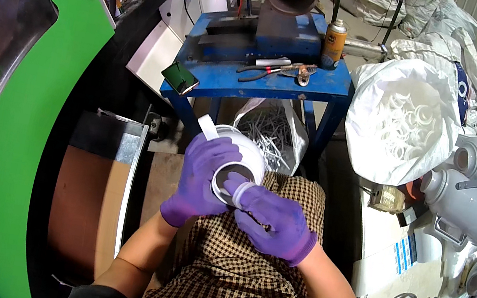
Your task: The person assembles white plastic containers by attaching handles and securing them with rubber bands. They repeatedly pick up containers, attach handles, and wrap rubber bands around the necks, placing finished units aside.
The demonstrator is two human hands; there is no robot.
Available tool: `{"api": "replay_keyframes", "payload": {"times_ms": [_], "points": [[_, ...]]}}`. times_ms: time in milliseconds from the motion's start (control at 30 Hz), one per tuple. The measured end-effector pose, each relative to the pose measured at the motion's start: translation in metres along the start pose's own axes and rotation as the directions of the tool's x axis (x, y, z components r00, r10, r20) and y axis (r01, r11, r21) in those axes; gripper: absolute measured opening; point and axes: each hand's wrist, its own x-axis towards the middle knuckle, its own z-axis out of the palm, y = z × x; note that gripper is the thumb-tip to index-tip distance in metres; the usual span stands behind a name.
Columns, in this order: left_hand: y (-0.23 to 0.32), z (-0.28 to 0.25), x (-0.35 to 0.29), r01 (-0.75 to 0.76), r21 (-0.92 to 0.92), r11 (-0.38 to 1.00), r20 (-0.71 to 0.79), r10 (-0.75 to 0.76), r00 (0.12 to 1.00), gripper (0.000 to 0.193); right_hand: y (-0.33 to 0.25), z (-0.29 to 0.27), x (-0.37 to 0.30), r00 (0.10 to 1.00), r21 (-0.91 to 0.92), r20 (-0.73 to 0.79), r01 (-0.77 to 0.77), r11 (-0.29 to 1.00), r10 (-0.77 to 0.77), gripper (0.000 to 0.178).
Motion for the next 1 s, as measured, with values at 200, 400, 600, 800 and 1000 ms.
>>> {"api": "replay_keyframes", "payload": {"times_ms": [200, 400, 600, 800, 1000], "points": [[0.004, 0.012, -0.005, -0.014, -0.072, 0.997, 0.123, 0.023, 0.992, 0.068, -0.003, 0.006, 0.004, 0.995, -0.206, -0.030, -0.100, 0.973, 0.096, 0.033], [0.012, 0.019, -0.008, -0.034, -0.029, 0.999, 0.160, 0.038, 0.986, 0.070, 0.000, 0.002, 0.007, 0.963, -0.319, 0.053, -0.234, 0.918, 0.264, 0.020], [0.015, 0.028, -0.012, 0.005, 0.010, 1.000, 0.143, -0.006, 0.990, 0.068, 0.006, 0.019, -0.007, 0.980, -0.422, -0.025, -0.188, 0.887, 0.196, 0.018], [0.024, 0.040, -0.018, -0.069, 0.033, 0.997, 0.125, 0.064, 0.990, 0.052, 0.010, 0.015, -0.021, 0.916, -0.509, 0.182, -0.224, 0.831, 0.358, 0.019], [0.026, 0.046, -0.013, -0.094, 0.056, 0.994, 0.105, 0.087, 0.991, 0.066, 0.021, 0.017, -0.029, 0.980, -0.458, 0.068, -0.138, 0.878, 0.189, 0.017]]}}
